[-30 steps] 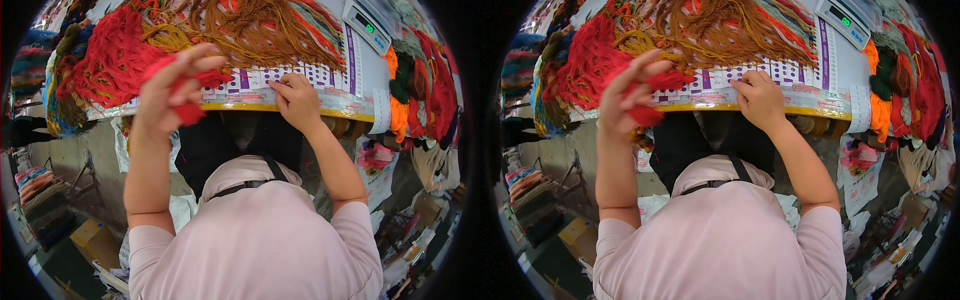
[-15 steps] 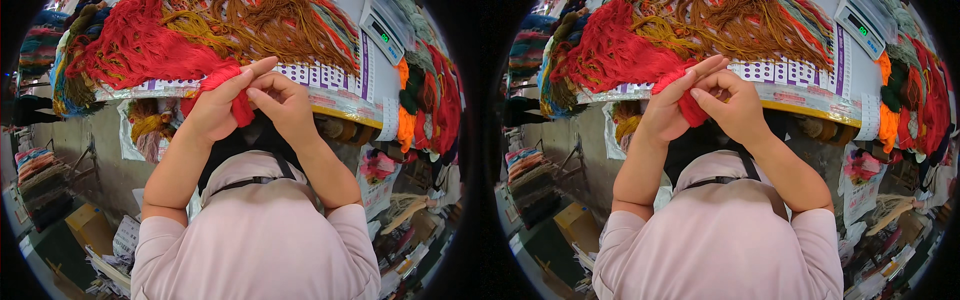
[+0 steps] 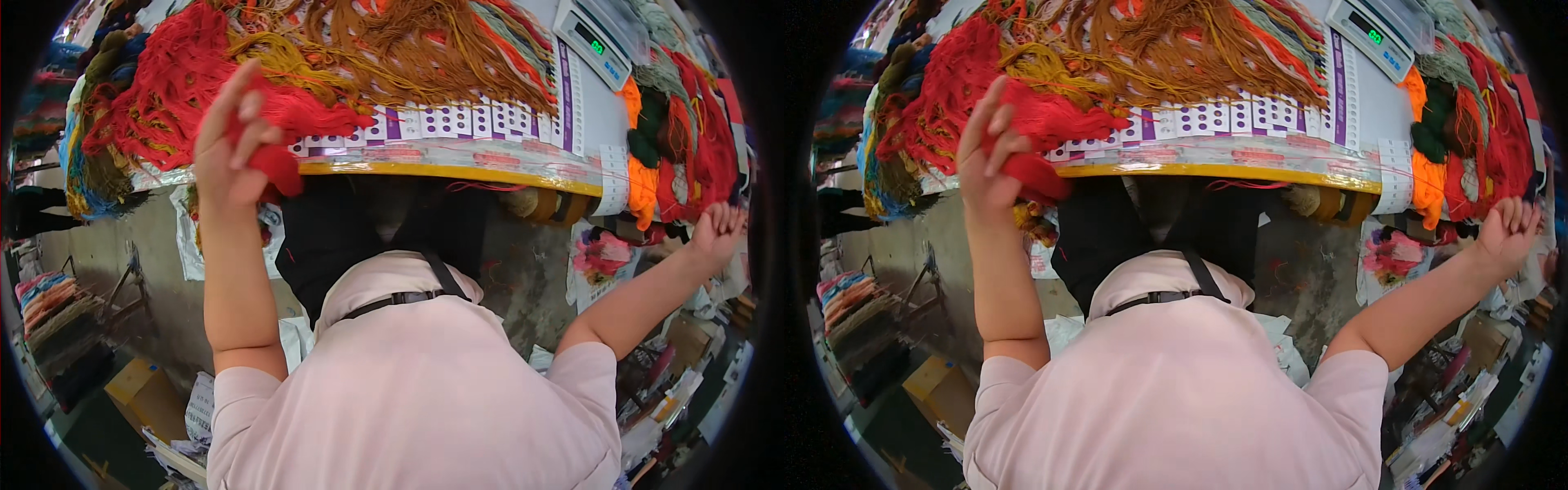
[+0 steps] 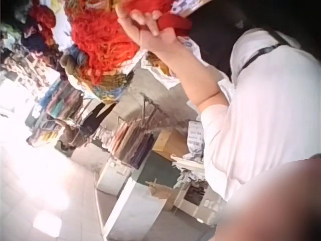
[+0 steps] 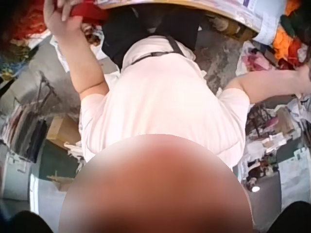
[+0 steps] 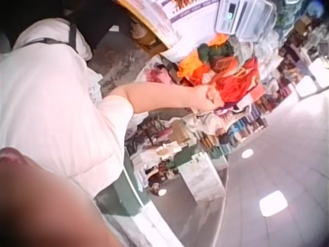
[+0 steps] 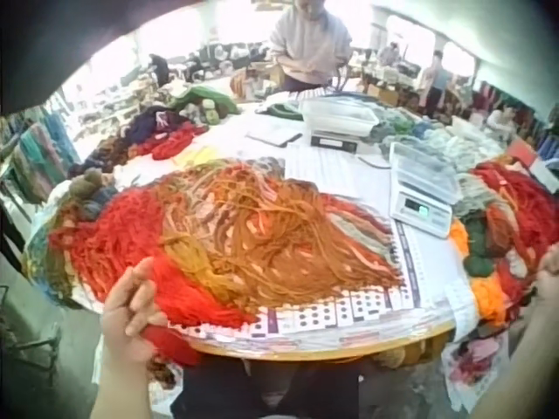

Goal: The recorder is weighing bundles of yarn on a digital scale and attaching labels to them on a workspace table.

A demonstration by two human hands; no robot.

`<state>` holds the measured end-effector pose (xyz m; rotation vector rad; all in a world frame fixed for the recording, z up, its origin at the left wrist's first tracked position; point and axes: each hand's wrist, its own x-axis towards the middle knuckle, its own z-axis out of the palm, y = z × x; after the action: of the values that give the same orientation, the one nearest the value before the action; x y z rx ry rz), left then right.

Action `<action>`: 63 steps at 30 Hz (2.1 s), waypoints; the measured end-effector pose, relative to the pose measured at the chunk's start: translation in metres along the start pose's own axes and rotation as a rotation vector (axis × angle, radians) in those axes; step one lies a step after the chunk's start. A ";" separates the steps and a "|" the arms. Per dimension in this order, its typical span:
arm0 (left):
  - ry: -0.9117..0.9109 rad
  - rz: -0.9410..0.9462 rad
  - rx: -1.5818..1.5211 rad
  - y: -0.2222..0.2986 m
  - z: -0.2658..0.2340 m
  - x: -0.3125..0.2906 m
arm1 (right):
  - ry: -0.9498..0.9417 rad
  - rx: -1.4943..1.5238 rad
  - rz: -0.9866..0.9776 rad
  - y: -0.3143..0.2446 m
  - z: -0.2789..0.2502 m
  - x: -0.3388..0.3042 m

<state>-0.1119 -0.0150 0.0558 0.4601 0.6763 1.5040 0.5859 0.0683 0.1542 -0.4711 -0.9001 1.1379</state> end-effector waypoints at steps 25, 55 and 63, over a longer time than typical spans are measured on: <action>0.080 -0.511 0.833 -0.152 0.036 0.061 | -0.584 -0.644 0.709 0.384 0.205 -0.112; 0.235 -0.366 0.810 -0.064 0.019 0.064 | -0.654 -0.939 0.544 0.368 0.202 -0.112; 0.504 0.173 0.432 0.149 -0.094 0.129 | -0.643 -1.047 0.514 0.370 0.209 -0.115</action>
<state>-0.2933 0.1061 0.0688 0.4745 1.4035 1.6548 0.1900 0.0785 -0.0376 -1.2784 -2.0341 1.2254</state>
